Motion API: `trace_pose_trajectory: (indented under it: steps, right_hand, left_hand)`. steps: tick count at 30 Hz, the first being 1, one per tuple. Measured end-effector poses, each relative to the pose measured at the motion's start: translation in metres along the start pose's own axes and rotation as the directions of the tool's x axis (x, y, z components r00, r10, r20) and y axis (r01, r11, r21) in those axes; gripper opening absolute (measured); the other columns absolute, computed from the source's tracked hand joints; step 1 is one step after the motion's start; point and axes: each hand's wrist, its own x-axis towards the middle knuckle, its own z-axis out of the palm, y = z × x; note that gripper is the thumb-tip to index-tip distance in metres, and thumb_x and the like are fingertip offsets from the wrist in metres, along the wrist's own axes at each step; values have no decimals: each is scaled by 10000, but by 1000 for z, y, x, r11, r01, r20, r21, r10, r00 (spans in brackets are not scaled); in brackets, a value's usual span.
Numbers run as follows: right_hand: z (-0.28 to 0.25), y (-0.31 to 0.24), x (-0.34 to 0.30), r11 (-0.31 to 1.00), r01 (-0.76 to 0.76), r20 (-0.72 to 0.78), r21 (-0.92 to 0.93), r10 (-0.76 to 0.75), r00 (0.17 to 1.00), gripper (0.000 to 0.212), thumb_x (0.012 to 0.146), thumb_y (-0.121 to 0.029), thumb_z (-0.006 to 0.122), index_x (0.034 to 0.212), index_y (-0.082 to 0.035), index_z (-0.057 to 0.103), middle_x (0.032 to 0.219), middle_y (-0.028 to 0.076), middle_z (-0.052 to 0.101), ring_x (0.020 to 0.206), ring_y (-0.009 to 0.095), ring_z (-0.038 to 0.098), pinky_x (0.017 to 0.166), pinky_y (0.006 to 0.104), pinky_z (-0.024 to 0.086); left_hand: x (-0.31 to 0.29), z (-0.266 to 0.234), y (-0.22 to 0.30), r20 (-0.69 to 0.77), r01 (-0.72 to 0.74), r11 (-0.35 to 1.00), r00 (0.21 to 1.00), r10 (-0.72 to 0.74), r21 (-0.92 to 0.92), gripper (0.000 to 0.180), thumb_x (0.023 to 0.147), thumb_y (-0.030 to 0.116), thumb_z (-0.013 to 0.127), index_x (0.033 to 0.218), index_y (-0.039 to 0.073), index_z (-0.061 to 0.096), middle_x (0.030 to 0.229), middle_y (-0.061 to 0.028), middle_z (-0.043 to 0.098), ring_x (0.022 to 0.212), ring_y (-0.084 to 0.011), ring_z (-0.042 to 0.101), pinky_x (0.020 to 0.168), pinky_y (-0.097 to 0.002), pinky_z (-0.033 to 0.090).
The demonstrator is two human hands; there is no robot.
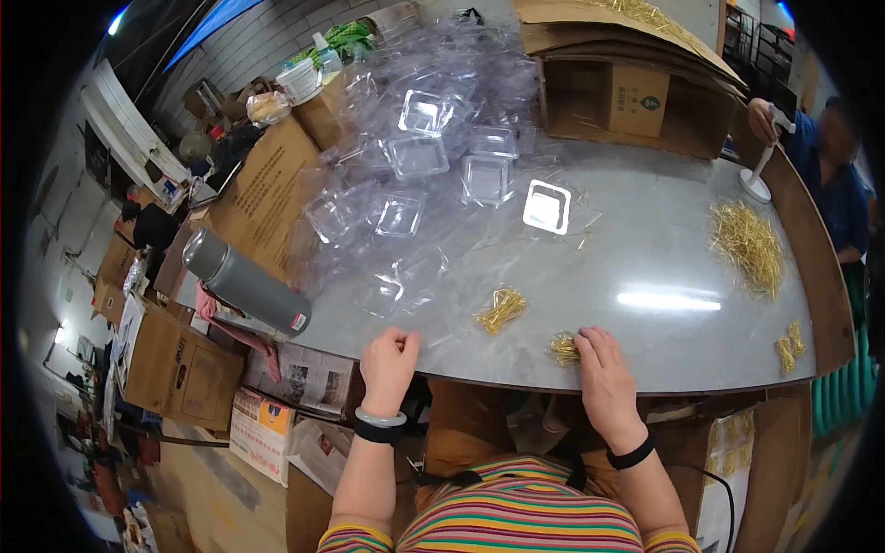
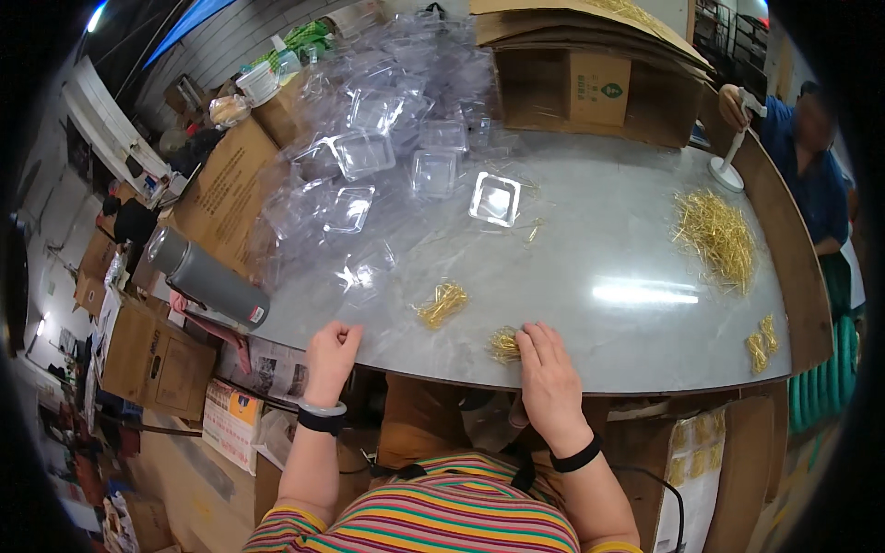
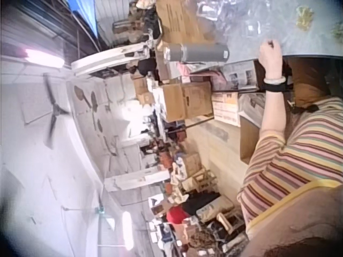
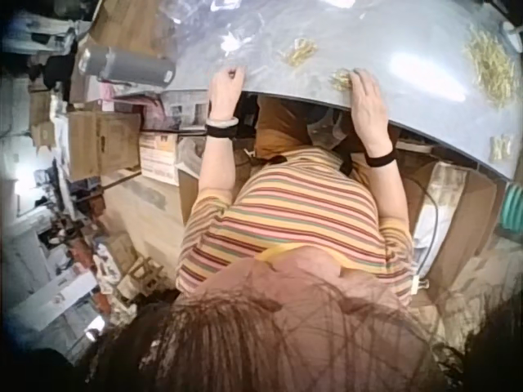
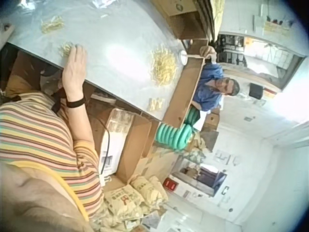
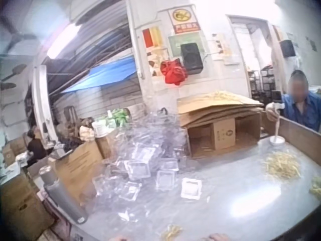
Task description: Sorting small gold metal clips and placing them into small plastic bags.
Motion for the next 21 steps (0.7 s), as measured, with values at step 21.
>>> trace_pose_trajectory:
  steps: [21]
  right_hand:
    - [-7,-2,4,994,103,139,33,-106,985,483,800,33,546,1283,16,560,1334,152,552,1313,357,492,1118,428,412]
  left_hand:
    - [-93,74,34,916,831,394,391,91,-393,267,1076,203,462,1230,-13,436,1015,-121,550,918,-325,709,818,-427,626]
